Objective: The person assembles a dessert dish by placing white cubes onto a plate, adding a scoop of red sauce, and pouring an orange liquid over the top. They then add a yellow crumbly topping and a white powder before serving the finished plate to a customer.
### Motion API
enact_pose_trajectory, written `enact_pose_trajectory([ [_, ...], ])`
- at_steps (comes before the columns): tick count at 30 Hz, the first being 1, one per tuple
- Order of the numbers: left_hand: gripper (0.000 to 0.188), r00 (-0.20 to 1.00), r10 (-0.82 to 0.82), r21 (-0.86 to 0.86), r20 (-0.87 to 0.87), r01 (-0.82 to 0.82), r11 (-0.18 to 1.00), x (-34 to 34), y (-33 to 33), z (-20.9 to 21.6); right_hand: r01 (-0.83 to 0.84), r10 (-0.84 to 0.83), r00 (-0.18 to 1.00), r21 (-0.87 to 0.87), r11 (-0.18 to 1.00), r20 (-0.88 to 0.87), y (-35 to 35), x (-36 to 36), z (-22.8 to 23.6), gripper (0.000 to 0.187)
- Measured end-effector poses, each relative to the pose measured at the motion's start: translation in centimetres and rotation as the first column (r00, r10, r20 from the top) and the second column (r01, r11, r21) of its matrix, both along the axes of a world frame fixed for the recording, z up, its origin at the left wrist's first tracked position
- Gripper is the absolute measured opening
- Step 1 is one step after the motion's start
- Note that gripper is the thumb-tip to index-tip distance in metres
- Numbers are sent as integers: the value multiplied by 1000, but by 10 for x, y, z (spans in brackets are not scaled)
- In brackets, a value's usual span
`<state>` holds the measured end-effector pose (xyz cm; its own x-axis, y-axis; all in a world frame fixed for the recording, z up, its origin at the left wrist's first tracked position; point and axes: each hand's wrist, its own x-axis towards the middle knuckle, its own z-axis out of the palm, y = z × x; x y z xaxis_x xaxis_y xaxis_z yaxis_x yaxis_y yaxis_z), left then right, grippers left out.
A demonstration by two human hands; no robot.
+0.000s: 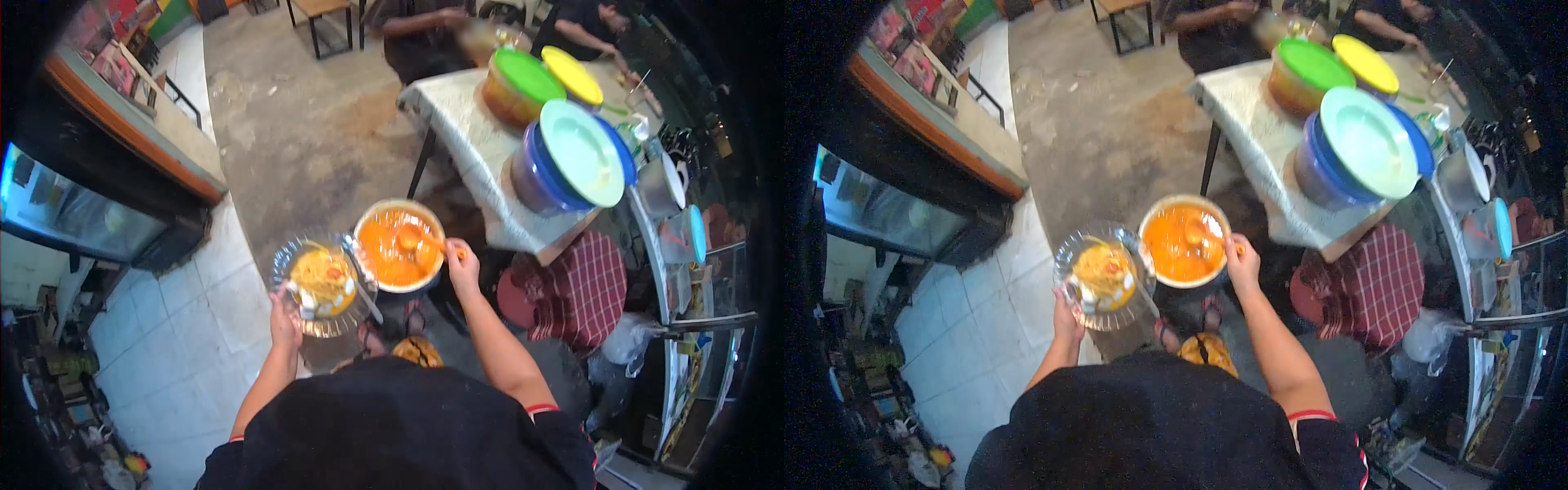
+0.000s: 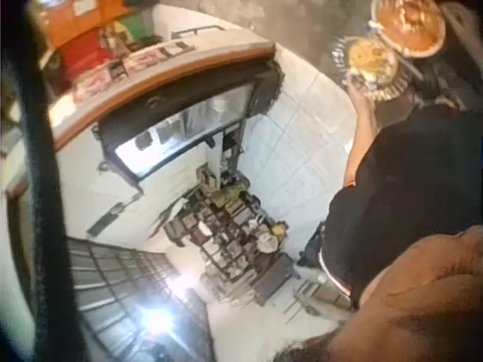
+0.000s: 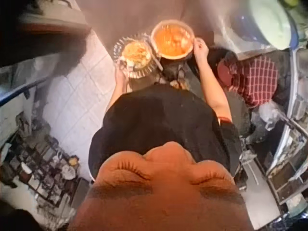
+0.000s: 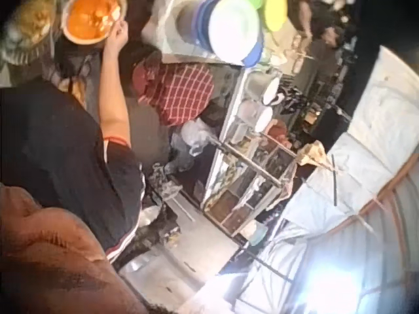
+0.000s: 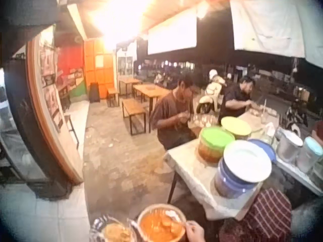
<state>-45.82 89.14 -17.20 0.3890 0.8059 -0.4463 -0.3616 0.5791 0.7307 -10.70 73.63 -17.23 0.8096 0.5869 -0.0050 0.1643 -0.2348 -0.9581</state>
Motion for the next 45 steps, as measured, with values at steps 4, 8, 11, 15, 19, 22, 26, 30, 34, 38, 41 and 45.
enact_pose_trajectory([
  [4, 61, 996, 89, -59, -16, -90, 994, -8, -9, 19, 25, -12, 995, -120, 992, 100, 5, -19, -27, 21],
  [8, 63, 987, 141, -58, -72, -146, 988, -13, -10, 12, -38, 43, 998, -101, 994, 49, 6, -21, -40, 21],
  [11, 62, 990, 122, -73, -67, -127, 989, -12, -11, 13, 8, -12, 999, -92, 996, -41, 9, -23, -45, 22],
  [15, 62, 992, 109, -61, -63, -113, 992, -5, -9, 10, 324, -217, 834, 132, 937, -507, 10, -17, -62, 23],
  [19, 61, 993, 101, -70, -68, -106, 992, 3, -6, -3, 383, -201, 733, 150, 912, -649, 4, -9, -33, 20],
  [22, 57, 996, 80, -29, -48, -82, 996, 3, 0, -30, 359, -174, 749, 170, 918, -639, 0, -8, -2, 19],
  [26, 57, 993, 78, -47, -92, -82, 995, 28, 2, -19, 275, -111, 827, 224, 935, -551, -6, -5, 50, 19],
  [30, 58, 994, 55, -57, -90, -60, 997, 51, 5, -7, 142, -3, 885, 264, 954, -466, -5, -4, 112, 19],
  [34, 61, 994, -18, -45, -103, 13, 999, 76, 10, 2, 16, 104, 905, 277, 961, -412, 6, -11, 158, 20],
  [38, 60, 998, -37, -62, -56, 34, 998, 94, 11, 11, -121, 202, 929, 260, 958, -309, 21, -23, 170, 21],
  [41, 61, 999, 22, -102, -29, -25, 995, 112, 8, 34, -246, 265, 960, 182, 952, -87, 27, -39, 179, 21],
  [45, 61, 1000, -8, -73, 30, 10, 997, 112, 12, 23, -454, 393, 845, 99, 885, 362, 28, -45, 185, 11],
])
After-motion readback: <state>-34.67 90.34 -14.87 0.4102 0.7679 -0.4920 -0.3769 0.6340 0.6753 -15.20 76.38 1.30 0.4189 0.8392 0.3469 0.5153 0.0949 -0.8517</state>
